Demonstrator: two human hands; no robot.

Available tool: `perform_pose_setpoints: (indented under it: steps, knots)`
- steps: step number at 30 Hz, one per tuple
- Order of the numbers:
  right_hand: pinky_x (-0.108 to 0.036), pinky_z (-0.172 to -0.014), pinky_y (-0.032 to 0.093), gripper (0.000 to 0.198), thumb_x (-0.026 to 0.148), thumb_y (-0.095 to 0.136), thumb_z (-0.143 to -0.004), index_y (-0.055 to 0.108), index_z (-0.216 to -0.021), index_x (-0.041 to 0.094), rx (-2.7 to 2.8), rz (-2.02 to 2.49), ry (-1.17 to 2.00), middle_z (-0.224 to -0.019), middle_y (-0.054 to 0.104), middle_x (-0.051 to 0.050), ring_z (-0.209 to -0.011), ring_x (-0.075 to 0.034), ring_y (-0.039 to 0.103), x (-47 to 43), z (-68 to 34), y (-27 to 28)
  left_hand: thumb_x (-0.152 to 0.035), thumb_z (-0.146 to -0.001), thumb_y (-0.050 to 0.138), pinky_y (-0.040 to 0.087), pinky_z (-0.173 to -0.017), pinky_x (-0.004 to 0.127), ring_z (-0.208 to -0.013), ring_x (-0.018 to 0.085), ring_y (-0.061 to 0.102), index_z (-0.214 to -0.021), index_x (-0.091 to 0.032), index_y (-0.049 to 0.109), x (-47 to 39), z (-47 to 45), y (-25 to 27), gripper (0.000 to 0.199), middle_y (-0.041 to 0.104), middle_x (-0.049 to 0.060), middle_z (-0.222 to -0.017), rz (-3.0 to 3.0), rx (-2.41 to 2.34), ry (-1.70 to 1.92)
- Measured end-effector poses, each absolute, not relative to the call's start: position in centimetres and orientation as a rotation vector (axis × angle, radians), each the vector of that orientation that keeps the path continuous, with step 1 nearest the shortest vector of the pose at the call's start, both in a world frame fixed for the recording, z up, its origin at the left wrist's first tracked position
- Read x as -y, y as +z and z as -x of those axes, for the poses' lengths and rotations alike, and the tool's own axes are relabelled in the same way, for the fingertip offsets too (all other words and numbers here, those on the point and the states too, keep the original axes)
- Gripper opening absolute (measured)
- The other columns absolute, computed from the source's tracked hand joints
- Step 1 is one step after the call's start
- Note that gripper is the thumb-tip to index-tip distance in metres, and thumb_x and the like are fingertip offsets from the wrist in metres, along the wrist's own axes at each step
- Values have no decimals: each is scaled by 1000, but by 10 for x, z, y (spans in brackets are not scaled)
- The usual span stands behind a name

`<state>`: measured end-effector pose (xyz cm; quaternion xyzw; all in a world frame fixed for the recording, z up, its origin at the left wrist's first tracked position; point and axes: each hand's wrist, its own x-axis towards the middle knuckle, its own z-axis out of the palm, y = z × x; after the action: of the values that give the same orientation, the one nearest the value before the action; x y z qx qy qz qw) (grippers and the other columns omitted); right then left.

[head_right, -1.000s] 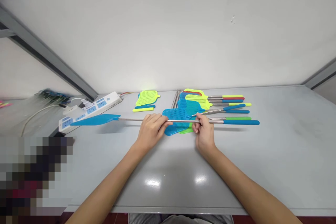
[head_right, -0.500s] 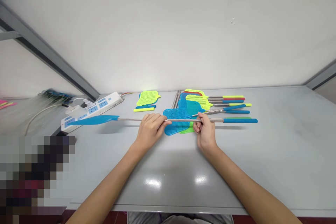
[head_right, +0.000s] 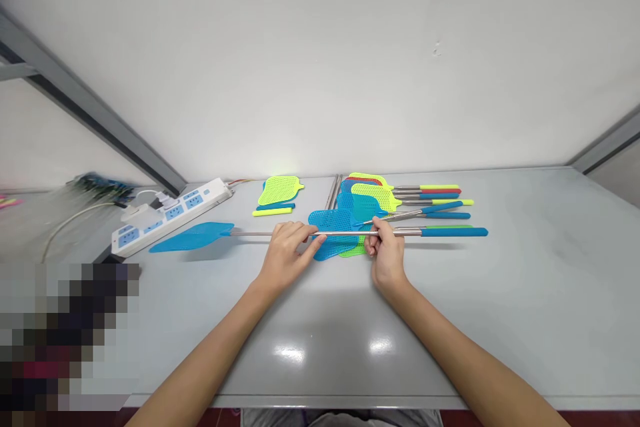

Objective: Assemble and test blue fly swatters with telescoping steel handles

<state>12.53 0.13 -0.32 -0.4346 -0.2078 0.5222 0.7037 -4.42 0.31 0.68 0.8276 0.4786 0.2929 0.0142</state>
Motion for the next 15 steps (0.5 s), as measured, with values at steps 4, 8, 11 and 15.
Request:
perform_pose_setpoints:
  steps: [4,8,11,15]
  knots:
    - [-20,-33,23,34,25,56,-68,37,-41,16,462,959,1165,-36,32,7,-31,-4,32,-2,-125,-4,-36,-84,41,31,-70,28,-71,14,47,-83,-19,57,-3,44,7,23,56,1,-70,-2576,-1492,916]
    - [-20,-33,22,33,24,56,-68,38,-41,16,460,954,1170,-35,32,7,-31,-5,32,-1,-125,-4,-35,-84,41,31,-71,28,-72,14,47,-84,-19,57,-3,44,8,23,57,1,-71,-2566,-1484,914]
    - [-20,-33,22,32,24,55,-68,38,-42,16,463,950,1174,-35,33,7,-31,-5,32,-1,-126,-3,-34,-85,39,31,-72,29,-74,14,48,-86,-20,57,-3,45,8,23,57,1,-74,-2568,-1476,879]
    - [-20,-32,22,33,24,54,-68,36,-42,17,428,958,1155,-35,32,8,-30,-4,32,-6,-132,-2,-33,-85,39,31,-74,29,-78,15,48,-90,-21,56,-5,49,8,22,58,2,-79,-2554,-1505,877]
